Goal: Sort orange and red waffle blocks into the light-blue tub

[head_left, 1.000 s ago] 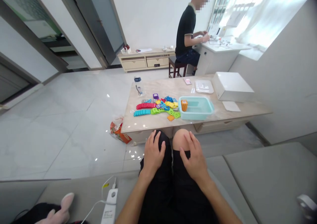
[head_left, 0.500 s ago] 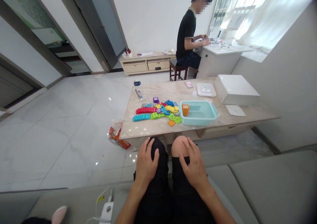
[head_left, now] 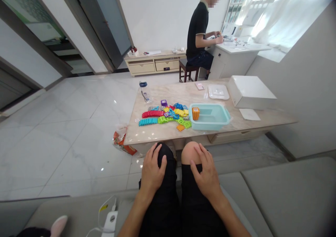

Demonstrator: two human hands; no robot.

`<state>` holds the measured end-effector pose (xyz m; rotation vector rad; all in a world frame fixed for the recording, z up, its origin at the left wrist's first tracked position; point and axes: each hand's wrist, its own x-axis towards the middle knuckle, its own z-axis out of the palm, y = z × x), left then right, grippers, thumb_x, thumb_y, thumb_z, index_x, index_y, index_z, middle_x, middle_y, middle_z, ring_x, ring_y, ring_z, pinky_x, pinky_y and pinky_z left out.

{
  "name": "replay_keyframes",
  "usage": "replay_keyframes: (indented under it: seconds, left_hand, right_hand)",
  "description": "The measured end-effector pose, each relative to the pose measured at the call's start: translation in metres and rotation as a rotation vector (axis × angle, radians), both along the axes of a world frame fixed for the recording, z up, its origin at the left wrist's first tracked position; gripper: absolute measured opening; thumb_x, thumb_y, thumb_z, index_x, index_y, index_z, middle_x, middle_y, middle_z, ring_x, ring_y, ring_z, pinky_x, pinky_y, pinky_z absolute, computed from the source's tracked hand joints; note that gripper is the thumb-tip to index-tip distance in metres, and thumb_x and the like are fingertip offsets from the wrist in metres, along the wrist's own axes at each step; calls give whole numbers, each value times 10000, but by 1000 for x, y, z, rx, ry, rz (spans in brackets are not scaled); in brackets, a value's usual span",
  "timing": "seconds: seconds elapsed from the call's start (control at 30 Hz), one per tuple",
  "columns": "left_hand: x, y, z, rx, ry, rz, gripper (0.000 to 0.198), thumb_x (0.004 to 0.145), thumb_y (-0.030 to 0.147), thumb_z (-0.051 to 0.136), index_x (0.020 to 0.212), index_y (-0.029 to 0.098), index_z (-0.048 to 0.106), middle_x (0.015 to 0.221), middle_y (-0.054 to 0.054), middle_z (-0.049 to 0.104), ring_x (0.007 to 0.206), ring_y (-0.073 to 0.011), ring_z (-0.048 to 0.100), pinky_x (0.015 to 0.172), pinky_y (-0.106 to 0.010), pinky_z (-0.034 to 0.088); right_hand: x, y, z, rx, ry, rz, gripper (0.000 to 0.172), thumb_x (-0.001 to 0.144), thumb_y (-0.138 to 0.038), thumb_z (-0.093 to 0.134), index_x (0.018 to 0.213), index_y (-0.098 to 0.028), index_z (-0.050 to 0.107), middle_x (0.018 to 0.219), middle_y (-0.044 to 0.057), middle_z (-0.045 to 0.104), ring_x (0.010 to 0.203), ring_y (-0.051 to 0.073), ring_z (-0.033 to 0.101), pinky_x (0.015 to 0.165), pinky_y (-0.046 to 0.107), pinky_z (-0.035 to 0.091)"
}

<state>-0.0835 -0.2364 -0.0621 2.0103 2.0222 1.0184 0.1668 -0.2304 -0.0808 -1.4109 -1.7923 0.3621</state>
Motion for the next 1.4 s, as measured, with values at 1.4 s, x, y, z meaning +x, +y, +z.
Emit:
replay_keyframes:
  seconds: [1.4]
  left_hand:
    - [5,-1,8,-37,-21,-14,461,1103,386,543,1534,234,602,1604,-149,600,1480,-337,575,1274,-575,449]
  right_hand:
    - [5,-1,7,-30,2,11,576,1076,-365,571,1641,-267,519,1680,145,519,1518,351,510,1257,621,457]
